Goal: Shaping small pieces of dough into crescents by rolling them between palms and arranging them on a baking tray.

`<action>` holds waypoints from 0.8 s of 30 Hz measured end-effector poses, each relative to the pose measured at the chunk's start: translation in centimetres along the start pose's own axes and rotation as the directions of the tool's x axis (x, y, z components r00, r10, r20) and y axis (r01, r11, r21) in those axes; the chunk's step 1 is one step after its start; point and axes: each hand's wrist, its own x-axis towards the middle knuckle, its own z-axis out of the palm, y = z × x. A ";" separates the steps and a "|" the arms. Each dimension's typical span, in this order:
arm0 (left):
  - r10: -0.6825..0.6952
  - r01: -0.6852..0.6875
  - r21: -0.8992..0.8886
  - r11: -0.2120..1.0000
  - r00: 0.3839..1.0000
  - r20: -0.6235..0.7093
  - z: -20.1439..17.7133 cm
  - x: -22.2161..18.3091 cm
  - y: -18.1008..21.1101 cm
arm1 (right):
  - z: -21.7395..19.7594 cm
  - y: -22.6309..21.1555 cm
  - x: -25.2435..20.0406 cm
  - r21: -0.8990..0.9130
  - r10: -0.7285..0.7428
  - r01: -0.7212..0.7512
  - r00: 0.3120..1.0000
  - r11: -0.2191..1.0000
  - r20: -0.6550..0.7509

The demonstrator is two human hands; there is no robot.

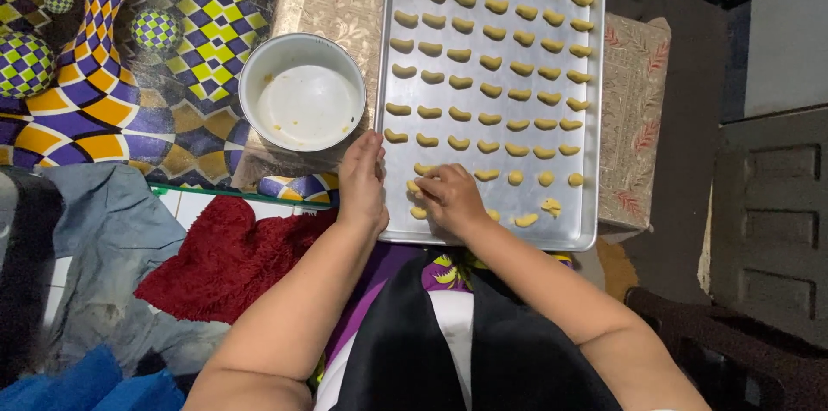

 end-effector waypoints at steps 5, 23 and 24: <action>0.042 -0.043 -0.049 0.998 0.999 -0.022 -1.0 1.1 -1.1 | 2.2 -0.3 2.3 -0.067 0.030 -0.031 0.999 0.997 -0.013; 0.061 -0.062 -0.024 0.998 0.998 -0.035 0.1 0.2 -0.6 | 2.5 -2.3 4.3 -0.159 0.098 -0.077 0.987 0.984 0.130; 0.040 -0.041 -0.031 0.999 0.999 -0.036 0.2 0.1 -0.6 | 2.8 -2.3 4.3 -0.162 0.076 -0.057 0.991 0.985 0.112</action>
